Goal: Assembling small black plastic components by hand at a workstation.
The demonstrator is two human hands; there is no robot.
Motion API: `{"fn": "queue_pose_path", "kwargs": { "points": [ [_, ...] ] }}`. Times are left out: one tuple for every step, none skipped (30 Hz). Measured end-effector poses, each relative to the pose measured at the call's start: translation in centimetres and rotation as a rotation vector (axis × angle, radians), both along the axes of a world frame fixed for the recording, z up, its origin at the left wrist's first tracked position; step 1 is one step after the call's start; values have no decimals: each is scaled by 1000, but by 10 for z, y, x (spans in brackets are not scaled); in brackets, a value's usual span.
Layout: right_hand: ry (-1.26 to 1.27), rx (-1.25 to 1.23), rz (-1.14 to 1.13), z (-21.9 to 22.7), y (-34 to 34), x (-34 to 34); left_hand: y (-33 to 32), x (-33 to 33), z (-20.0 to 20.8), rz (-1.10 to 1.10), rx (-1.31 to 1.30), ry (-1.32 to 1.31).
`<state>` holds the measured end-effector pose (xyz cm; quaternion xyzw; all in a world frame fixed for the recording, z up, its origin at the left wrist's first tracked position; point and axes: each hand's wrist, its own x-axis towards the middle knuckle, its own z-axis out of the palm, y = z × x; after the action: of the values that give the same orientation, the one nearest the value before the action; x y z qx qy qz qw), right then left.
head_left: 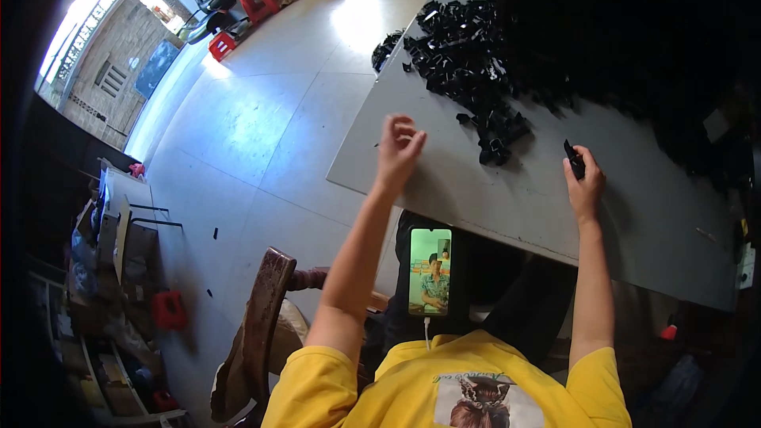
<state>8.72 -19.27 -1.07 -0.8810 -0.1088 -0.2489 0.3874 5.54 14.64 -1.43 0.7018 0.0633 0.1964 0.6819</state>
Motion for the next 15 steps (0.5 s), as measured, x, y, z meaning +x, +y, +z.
{"fn": "queue_pose_path", "kwargs": {
  "points": [
    [11,-4,1,0,1,2,15,5,10,-39,11,75],
    [25,-4,-3,0,-1,4,29,10,28,-76,22,150],
    [39,-2,-1,-1,-1,2,43,14,48,-97,-20,153],
    [44,2,2,0,-1,3,54,23,72,-115,-60,147],
    [64,11,-8,-1,-1,2,62,31,96,-83,17,202],
    [69,12,-12,-1,0,1,74,41,114,-62,140,233],
    [75,13,-19,-3,-2,2,78,47,133,-52,327,248],
    [24,37,2,-9,-10,4,88,60,144,-56,546,252],
    [82,29,-5,-3,-9,1,98,72,153,37,933,295],
    [99,41,2,-1,-10,-1,106,78,160,127,1178,214],
    [116,52,8,0,-11,-2,114,80,165,215,1419,129],
    [124,51,11,-2,-13,-1,114,82,176,230,1484,230],
    [130,54,3,-4,-16,0,117,79,191,250,1546,335],
    [138,54,-6,-6,-17,0,126,76,197,327,1542,388],
    [148,45,-11,-7,-19,-2,127,63,213,311,1527,384]
  ]
}}
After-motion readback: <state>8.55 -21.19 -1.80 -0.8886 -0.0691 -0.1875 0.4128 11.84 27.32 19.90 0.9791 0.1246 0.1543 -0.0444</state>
